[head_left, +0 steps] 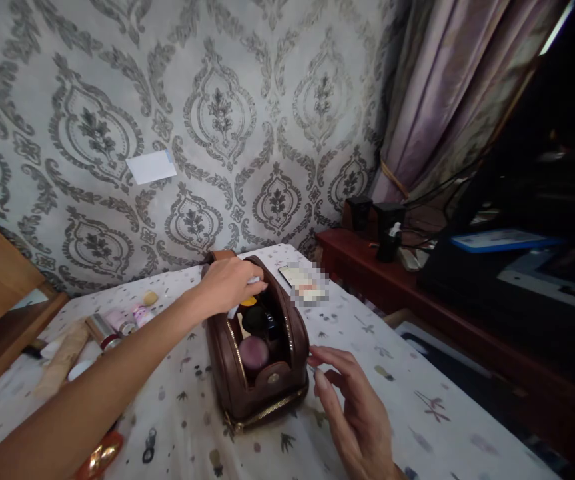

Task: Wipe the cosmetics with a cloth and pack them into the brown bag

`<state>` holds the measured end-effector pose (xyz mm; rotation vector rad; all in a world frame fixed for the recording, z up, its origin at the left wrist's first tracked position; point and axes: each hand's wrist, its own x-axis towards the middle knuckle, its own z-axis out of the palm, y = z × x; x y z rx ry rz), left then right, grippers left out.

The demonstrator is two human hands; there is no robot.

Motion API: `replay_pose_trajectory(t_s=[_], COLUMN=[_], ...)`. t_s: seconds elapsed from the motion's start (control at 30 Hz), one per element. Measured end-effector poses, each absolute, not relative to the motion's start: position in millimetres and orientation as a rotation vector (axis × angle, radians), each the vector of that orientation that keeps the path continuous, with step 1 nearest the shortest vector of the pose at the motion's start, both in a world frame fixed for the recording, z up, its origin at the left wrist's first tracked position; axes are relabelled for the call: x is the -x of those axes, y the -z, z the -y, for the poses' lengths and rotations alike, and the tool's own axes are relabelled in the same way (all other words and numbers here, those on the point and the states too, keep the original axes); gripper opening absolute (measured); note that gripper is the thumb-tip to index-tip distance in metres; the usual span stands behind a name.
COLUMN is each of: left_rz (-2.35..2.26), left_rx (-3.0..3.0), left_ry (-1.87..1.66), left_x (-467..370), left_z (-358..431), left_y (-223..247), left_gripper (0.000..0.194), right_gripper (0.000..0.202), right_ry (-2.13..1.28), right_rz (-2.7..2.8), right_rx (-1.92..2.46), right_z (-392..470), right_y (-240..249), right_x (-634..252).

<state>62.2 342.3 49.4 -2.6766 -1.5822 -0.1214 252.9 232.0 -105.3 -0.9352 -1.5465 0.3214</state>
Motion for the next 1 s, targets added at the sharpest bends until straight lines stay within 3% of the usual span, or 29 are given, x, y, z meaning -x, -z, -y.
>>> replay_pose_trajectory(t_s=[0.2, 1.0], left_rz=[1.644, 1.476], left_rx=[2.691, 2.511], left_ry=[0.029, 0.072], left_x=[-54.4, -63.7], left_z=[-343.1, -327.2], left_y=[-52.5, -37.3], left_gripper=[0.02, 0.031], right_gripper=[0.022, 0.021], right_ry=[-0.281, -0.26], right_rz=[1.568, 1.557], right_rx=[0.922, 0.875], right_z=[-230.7, -232.1], right_y=[103.7, 108.3], right_x=[-253.1, -251.8])
